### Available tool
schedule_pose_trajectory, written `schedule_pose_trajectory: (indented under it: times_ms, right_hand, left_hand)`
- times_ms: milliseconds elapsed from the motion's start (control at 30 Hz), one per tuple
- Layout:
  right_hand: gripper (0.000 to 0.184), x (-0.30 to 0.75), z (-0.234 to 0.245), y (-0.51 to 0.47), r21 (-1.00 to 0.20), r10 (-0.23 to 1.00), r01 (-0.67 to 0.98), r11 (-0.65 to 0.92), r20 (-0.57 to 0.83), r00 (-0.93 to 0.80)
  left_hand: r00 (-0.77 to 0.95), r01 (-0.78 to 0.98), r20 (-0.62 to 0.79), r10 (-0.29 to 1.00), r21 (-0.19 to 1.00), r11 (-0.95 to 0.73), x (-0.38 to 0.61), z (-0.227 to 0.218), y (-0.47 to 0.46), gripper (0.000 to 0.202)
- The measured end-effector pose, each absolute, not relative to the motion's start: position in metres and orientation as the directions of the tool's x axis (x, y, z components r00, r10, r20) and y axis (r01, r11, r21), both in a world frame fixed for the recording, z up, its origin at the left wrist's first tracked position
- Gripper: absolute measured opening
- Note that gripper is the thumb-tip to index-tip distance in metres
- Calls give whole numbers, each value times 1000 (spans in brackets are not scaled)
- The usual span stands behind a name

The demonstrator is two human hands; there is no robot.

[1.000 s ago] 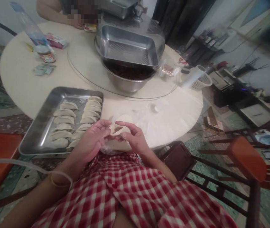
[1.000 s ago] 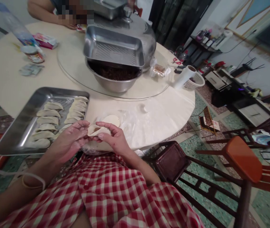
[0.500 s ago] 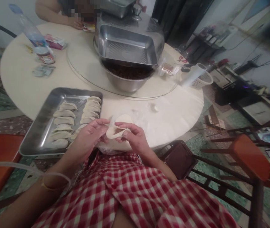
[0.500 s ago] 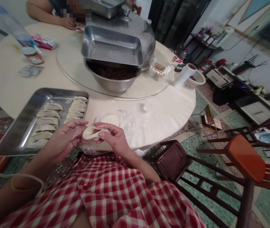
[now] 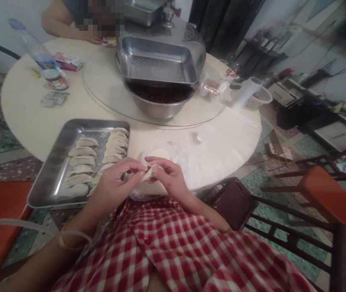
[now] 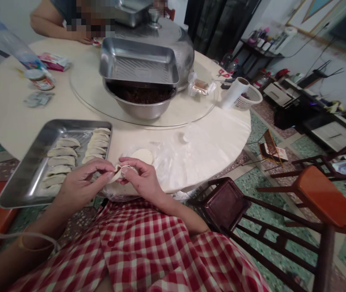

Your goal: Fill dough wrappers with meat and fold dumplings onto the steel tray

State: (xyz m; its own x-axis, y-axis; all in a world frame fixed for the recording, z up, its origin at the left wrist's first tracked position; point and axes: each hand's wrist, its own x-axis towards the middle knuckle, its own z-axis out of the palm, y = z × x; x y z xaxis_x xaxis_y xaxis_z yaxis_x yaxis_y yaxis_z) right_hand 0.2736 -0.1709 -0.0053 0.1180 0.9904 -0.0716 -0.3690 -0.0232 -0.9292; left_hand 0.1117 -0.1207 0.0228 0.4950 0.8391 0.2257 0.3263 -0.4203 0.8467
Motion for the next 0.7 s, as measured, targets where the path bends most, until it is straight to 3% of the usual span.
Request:
schedule_pose_trajectory:
  times_ms: [367,700]
  right_hand:
    - [21,270,-5,-171,-971,994,-230,71,48,100]
    - [20,272,2,-172,-981,994,-170,96,86,63]
  left_hand:
    - [456,486,166,874,776,-401,110,28,-123,17]
    - [441,381,112,890,875,-298,110,24,-121,15]
